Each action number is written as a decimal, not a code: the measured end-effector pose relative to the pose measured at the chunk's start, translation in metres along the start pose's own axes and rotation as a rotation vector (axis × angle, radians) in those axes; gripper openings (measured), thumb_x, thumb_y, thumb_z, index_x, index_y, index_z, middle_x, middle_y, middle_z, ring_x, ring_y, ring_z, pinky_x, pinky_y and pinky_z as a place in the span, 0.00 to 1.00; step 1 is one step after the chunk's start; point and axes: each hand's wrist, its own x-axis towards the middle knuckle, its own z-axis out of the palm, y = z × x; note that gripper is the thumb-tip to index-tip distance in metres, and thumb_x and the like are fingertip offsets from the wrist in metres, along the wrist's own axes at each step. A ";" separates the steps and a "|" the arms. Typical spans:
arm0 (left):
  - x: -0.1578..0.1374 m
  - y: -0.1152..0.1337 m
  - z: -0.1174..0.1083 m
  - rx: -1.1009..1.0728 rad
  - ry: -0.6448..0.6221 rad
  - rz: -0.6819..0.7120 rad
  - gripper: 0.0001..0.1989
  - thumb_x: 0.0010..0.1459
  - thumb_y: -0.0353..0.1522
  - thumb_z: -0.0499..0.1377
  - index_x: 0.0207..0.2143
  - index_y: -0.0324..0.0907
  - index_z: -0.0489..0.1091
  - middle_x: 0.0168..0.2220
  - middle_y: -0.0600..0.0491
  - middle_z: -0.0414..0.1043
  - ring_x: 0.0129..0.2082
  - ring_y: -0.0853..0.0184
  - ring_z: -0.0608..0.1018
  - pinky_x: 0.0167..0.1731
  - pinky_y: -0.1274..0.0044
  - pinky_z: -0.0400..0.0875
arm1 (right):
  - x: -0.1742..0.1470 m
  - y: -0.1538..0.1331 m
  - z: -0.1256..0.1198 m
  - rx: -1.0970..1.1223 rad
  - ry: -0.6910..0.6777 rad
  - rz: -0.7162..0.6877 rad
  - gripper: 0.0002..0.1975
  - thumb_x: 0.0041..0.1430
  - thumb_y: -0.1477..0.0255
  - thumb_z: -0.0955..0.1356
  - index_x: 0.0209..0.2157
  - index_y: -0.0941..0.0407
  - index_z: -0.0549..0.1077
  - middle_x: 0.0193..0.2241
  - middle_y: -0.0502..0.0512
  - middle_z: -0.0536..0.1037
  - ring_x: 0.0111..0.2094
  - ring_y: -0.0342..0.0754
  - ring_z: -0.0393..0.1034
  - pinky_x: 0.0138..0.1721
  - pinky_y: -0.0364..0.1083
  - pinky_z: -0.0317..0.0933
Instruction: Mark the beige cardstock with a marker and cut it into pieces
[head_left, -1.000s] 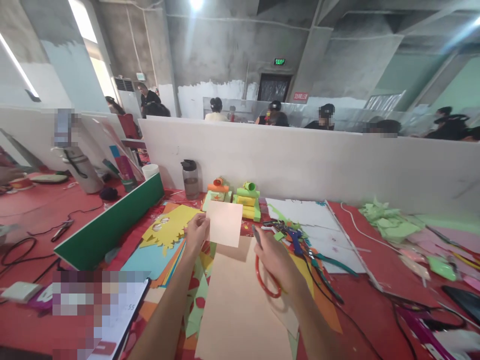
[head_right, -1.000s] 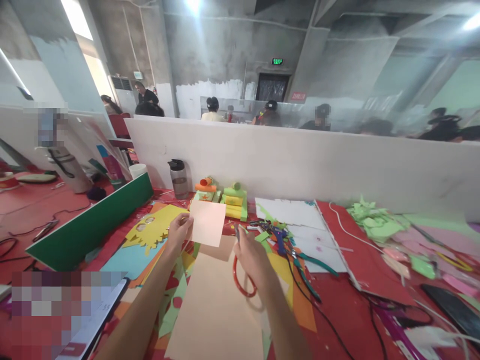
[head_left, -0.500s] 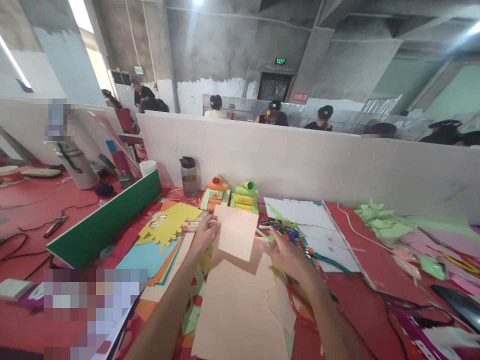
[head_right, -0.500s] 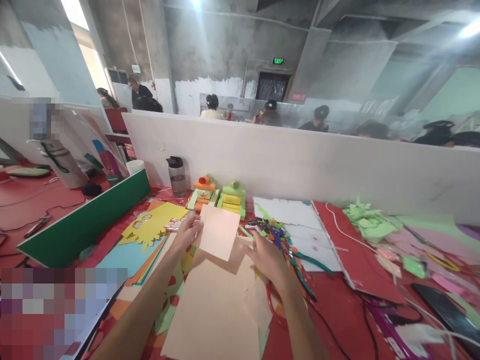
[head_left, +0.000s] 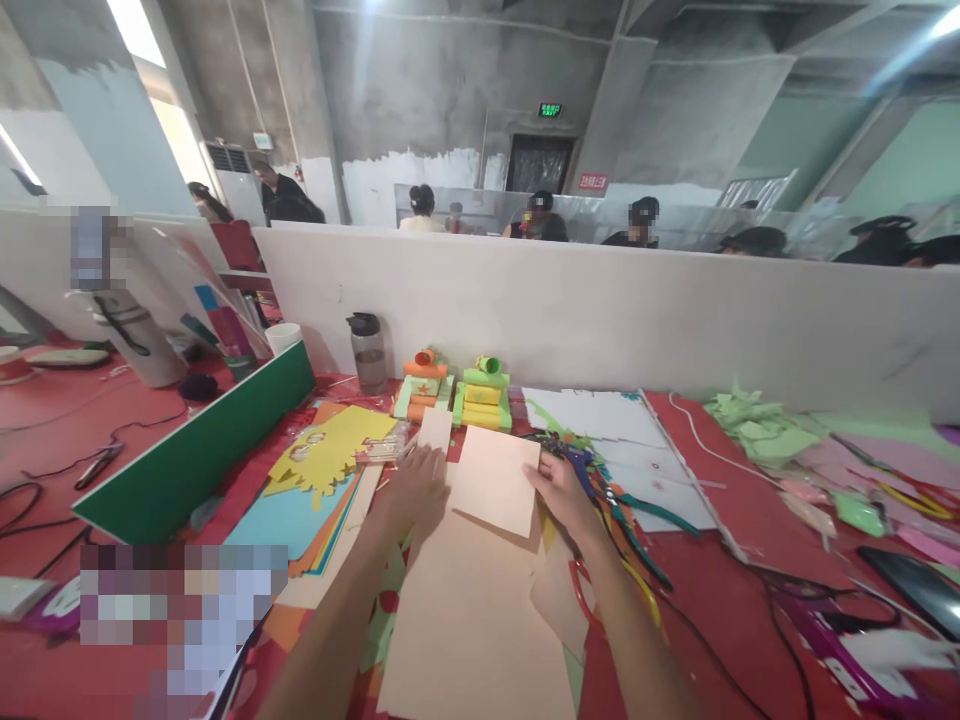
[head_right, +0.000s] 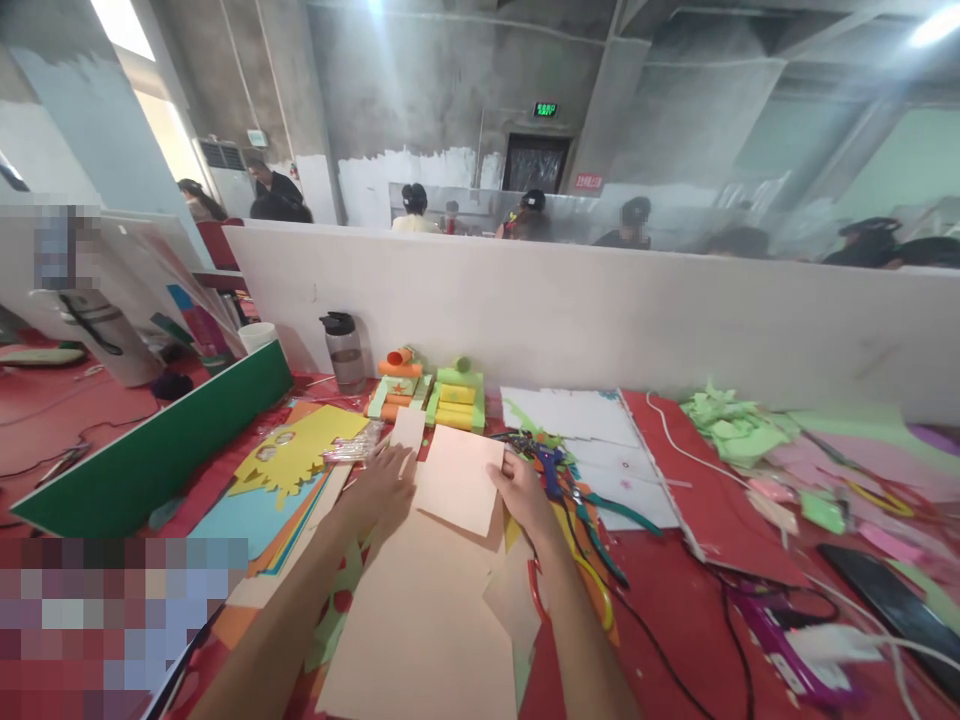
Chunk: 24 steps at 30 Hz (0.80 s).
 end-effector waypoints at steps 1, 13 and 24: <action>-0.001 0.000 0.001 0.001 -0.006 -0.017 0.22 0.59 0.29 0.55 0.57 0.41 0.63 0.58 0.41 0.69 0.62 0.54 0.67 0.60 0.62 0.60 | 0.000 -0.001 -0.002 -0.005 0.007 -0.010 0.22 0.57 0.64 0.72 0.51 0.56 0.74 0.43 0.60 0.83 0.45 0.59 0.78 0.44 0.53 0.72; 0.008 0.001 -0.036 0.022 0.288 -0.268 0.26 0.62 0.22 0.45 0.58 0.46 0.67 0.59 0.48 0.71 0.56 0.61 0.75 0.54 0.70 0.70 | -0.006 -0.015 -0.008 0.110 0.101 0.034 0.24 0.55 0.63 0.73 0.52 0.58 0.72 0.32 0.56 0.83 0.27 0.50 0.75 0.29 0.46 0.68; -0.005 -0.016 -0.060 0.216 0.245 -0.355 0.25 0.51 0.22 0.54 0.52 0.38 0.73 0.61 0.40 0.68 0.68 0.43 0.56 0.65 0.52 0.49 | -0.009 -0.009 0.040 -0.304 -0.021 0.006 0.20 0.60 0.62 0.67 0.50 0.56 0.71 0.29 0.53 0.80 0.33 0.52 0.74 0.36 0.47 0.66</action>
